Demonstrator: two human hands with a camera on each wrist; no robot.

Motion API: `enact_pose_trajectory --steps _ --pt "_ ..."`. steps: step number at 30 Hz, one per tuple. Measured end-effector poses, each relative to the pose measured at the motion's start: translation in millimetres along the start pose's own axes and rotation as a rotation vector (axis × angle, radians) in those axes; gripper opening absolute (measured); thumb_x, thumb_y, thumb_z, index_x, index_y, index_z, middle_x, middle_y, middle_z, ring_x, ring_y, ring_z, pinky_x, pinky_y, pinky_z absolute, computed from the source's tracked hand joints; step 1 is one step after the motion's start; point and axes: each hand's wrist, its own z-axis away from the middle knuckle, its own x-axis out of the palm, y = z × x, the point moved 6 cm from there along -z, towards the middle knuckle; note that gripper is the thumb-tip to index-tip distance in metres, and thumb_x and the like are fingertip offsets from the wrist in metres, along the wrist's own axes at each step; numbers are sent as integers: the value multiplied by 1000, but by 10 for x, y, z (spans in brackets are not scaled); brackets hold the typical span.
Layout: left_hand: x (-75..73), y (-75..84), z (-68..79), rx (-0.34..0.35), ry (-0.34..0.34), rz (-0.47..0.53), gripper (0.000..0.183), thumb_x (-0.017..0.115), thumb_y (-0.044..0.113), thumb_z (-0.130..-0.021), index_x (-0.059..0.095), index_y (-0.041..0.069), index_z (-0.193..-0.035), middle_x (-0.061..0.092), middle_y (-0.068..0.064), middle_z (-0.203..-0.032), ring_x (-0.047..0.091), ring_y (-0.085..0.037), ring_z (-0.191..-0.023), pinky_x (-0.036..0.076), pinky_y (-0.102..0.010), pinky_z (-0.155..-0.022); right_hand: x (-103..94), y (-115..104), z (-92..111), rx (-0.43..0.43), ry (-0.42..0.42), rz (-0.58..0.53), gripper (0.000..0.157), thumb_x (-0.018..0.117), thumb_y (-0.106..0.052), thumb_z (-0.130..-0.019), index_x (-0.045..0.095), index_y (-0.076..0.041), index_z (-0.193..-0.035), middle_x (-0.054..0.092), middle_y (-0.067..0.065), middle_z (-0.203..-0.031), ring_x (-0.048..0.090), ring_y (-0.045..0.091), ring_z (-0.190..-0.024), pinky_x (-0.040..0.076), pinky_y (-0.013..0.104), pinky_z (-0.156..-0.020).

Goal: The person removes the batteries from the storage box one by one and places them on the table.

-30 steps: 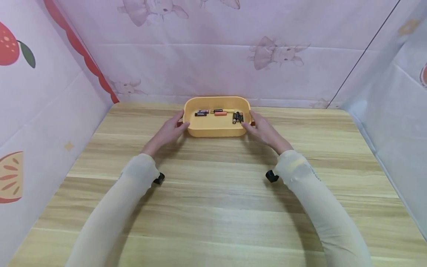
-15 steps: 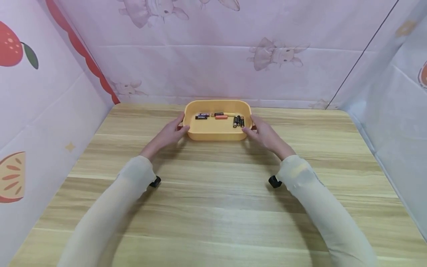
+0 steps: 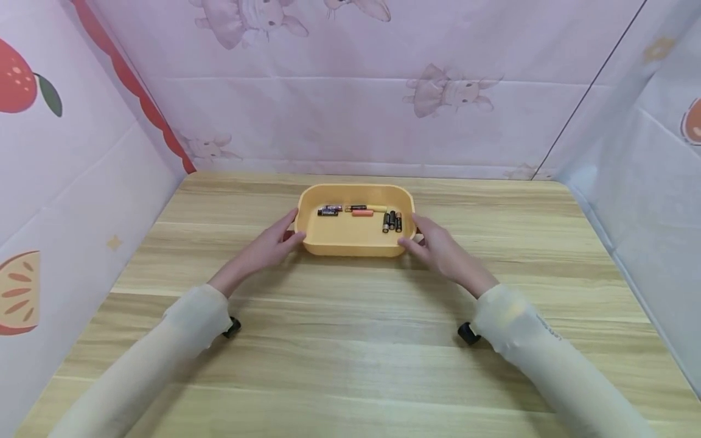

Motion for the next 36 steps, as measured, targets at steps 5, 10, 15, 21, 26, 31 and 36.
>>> enact_pose_trajectory --steps 5,10,15,21,26,31,36 --pt "40 40 214 -8 -16 -2 75 51 30 -111 9 1 -165 23 -20 -168 35 -33 -148 32 -48 -119 58 -88 207 -9 15 -16 72 65 -26 -105 32 14 -154 60 32 -134 70 36 -101 60 43 -84" --pt "115 107 413 -5 -24 26 75 52 27 -110 7 3 -165 19 -18 -169 34 -32 -150 34 -46 -118 109 -167 390 -15 29 4 70 67 -25 -103 36 13 -153 65 27 -126 70 31 -99 60 39 -82" --pt "179 145 612 -15 -33 59 77 55 27 -109 7 7 -166 20 -14 -169 39 -27 -147 38 -41 -115 127 -256 563 -38 36 8 67 70 -21 -102 40 13 -151 67 24 -123 70 28 -99 60 40 -82" --pt "247 173 862 -1 -30 135 80 60 21 -107 8 7 -166 25 -17 -167 47 -27 -141 46 -31 -106 150 -341 758 -34 46 -6 65 75 -20 -97 48 10 -147 67 22 -127 72 26 -98 60 38 -78" --pt "315 202 1043 11 -26 180 81 61 17 -106 7 4 -166 23 -20 -167 47 -29 -141 46 -28 -103 183 -421 925 -98 94 -23 63 80 -13 -92 52 10 -144 69 21 -125 73 23 -93 60 33 -72" --pt "378 209 1204 -19 -25 212 82 62 14 -105 8 6 -166 25 -19 -167 49 -27 -140 47 -26 -102 217 -522 1086 -185 146 -25 63 84 -6 -87 54 11 -141 70 20 -121 73 20 -89 61 37 -73" --pt "428 259 1359 -11 -36 274 83 64 8 -103 8 2 -165 22 -23 -167 49 -31 -139 47 -26 -103 236 -603 1237 -242 180 -17 68 87 -2 -81 56 12 -139 72 18 -118 73 20 -87 61 34 -74"
